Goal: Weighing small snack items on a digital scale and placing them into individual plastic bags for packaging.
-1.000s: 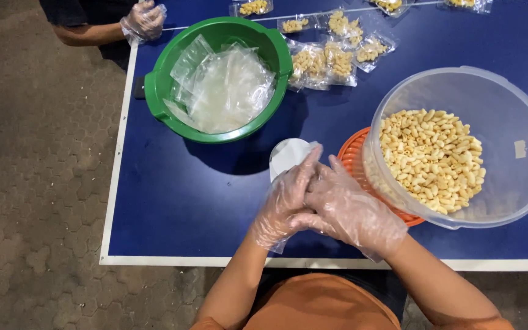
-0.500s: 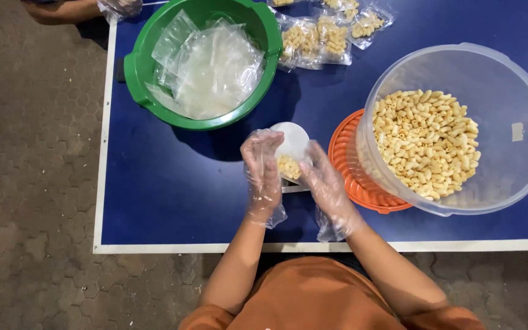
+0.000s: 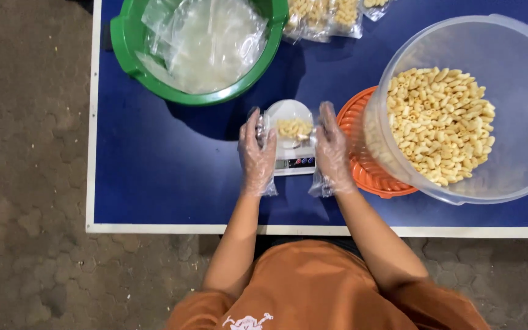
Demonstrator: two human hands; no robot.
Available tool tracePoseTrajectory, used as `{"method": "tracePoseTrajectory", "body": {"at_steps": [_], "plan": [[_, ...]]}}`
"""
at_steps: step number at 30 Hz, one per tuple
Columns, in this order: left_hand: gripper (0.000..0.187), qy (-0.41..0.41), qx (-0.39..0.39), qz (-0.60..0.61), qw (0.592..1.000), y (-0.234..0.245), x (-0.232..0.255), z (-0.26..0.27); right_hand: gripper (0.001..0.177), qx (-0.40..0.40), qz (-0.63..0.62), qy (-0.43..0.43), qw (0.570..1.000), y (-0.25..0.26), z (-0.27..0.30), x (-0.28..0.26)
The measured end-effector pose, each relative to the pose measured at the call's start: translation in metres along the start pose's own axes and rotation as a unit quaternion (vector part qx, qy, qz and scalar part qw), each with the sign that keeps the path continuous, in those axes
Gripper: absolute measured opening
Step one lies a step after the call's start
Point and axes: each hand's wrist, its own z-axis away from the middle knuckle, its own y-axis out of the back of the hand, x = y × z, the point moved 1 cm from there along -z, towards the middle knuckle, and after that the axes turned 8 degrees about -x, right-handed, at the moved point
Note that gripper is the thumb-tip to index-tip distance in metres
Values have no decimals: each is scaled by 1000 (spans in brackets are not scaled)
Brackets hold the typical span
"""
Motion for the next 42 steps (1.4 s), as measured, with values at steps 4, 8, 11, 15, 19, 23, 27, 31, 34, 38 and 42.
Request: {"method": "tracePoseTrajectory", "body": {"at_steps": [4,8,11,15,19,23,27,31,34,38,42], "plan": [[62,7,12,-80,997,1,-8,-4,55,17,-61,-49,997,8,-27,-35],[51,34,37,-8,999,1,-32,-3,56,18,-165,-167,972,7,-27,-38],[45,38,62,69,995,8,-64,1,56,19,-175,-210,962,7,-16,-6],[44,26,70,85,994,19,-71,2,65,191,-874,-160,417,3,20,62],[46,26,43,155,987,20,-76,4,49,37,-345,-162,924,-2,10,15],[46,32,25,153,987,23,-68,5,48,41,-316,-168,933,0,5,-1],[47,42,24,162,986,24,-71,5,46,48,-357,-155,920,1,8,6],[43,50,14,207,977,28,-72,3,46,30,-263,-192,945,10,-3,-16],[42,47,-4,204,978,30,-72,2,46,27,-253,-202,946,11,-5,-22],[40,9,-31,131,991,37,-53,-2,45,13,-198,-213,957,14,-10,-28],[35,-274,64,-320,905,21,-80,-9,46,24,-204,-217,954,15,-10,-34]]}}
